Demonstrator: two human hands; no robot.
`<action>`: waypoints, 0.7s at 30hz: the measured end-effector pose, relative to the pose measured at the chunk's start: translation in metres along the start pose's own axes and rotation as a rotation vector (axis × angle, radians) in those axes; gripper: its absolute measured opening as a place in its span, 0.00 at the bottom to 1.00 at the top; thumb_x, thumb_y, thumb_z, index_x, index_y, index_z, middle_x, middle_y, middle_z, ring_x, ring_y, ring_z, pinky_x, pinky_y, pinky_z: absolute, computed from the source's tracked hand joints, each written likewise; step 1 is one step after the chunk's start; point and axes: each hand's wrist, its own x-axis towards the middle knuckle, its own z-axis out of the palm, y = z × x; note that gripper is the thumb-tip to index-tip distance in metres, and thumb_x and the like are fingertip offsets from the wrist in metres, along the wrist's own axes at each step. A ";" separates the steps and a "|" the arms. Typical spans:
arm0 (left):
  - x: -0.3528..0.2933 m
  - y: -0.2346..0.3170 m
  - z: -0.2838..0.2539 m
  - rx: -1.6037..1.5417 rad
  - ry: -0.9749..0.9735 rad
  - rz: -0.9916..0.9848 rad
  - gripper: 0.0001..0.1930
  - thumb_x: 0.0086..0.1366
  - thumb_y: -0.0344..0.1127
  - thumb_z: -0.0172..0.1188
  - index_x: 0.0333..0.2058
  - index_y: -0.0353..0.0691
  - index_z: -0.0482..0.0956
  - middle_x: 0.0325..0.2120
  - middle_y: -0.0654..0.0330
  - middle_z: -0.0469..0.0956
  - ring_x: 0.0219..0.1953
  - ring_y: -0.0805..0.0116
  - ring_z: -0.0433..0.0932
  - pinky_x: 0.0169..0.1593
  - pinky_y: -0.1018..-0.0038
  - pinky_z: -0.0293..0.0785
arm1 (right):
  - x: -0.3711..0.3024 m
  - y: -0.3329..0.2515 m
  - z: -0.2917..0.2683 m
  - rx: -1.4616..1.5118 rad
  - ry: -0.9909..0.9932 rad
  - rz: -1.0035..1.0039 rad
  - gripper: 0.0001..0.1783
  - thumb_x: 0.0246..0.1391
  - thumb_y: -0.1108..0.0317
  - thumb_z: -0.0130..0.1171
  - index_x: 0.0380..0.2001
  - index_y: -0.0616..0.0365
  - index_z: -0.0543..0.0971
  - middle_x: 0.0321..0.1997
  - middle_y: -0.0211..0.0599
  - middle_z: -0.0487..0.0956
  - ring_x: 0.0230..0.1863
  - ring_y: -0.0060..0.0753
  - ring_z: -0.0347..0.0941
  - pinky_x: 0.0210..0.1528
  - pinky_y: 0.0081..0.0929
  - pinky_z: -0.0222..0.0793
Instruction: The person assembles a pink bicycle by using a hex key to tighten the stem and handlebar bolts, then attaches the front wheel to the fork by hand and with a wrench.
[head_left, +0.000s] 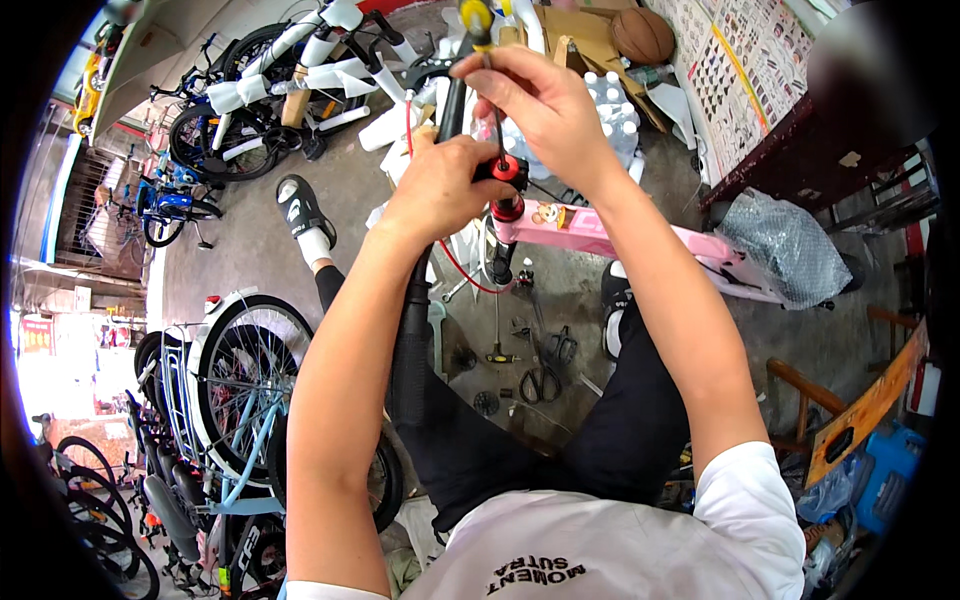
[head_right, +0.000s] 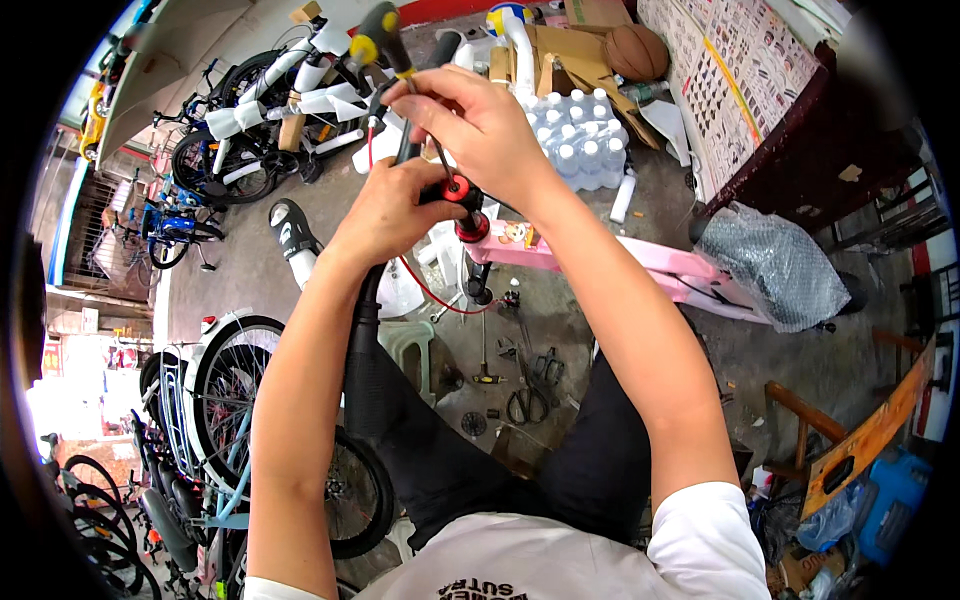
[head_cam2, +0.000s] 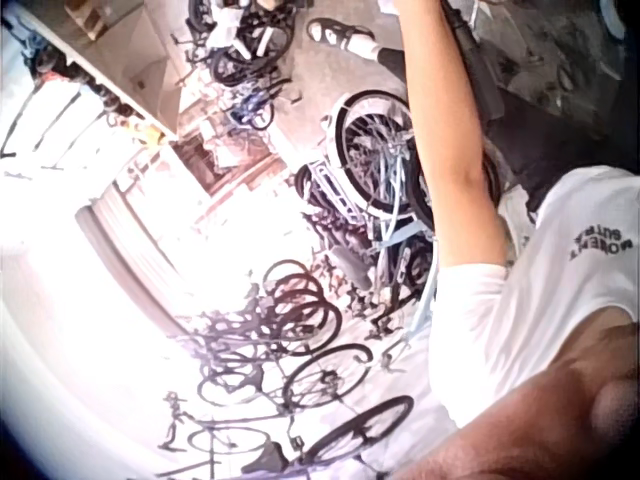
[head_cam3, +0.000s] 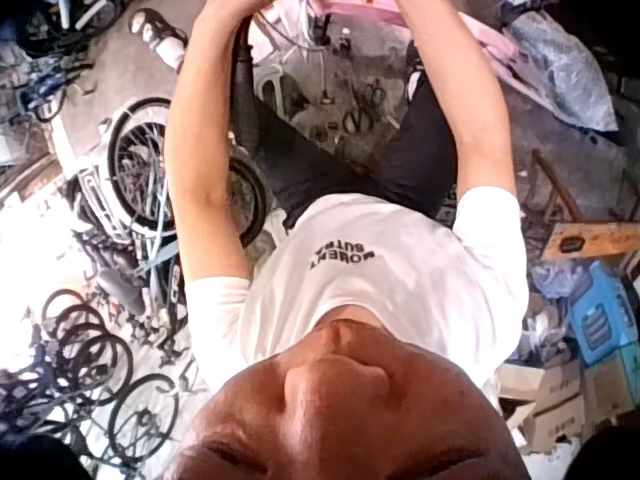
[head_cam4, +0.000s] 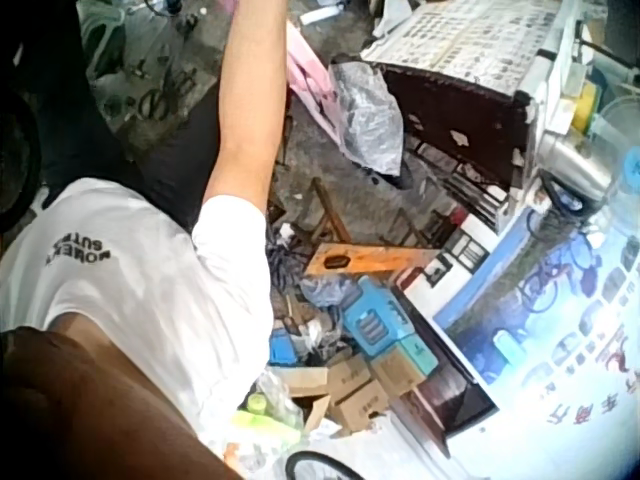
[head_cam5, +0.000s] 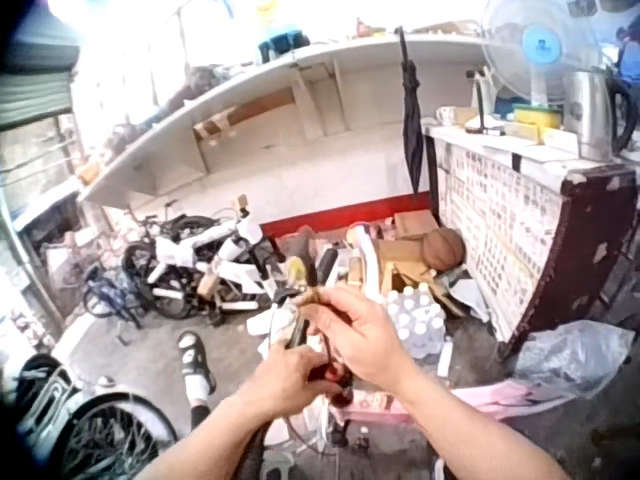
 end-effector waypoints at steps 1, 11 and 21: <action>-0.003 -0.006 0.009 0.003 0.063 0.008 0.16 0.55 0.40 0.74 0.40 0.40 0.86 0.36 0.53 0.82 0.38 0.53 0.75 0.50 0.60 0.70 | 0.003 0.004 -0.003 -0.112 -0.005 -0.040 0.12 0.65 0.63 0.63 0.45 0.59 0.86 0.37 0.29 0.81 0.37 0.21 0.76 0.40 0.22 0.70; -0.004 -0.011 0.011 0.062 0.061 0.049 0.19 0.56 0.41 0.73 0.45 0.43 0.84 0.39 0.58 0.84 0.41 0.56 0.75 0.56 0.60 0.65 | 0.006 -0.009 0.002 -0.348 -0.073 -0.182 0.12 0.58 0.69 0.67 0.45 0.59 0.87 0.31 0.29 0.82 0.34 0.20 0.76 0.38 0.23 0.72; -0.025 -0.004 -0.077 0.059 0.670 0.112 0.29 0.68 0.31 0.63 0.66 0.38 0.68 0.58 0.48 0.74 0.57 0.59 0.76 0.57 0.64 0.73 | 0.007 0.009 0.002 0.005 0.067 -0.086 0.08 0.56 0.70 0.70 0.35 0.62 0.83 0.29 0.29 0.84 0.32 0.15 0.77 0.35 0.19 0.73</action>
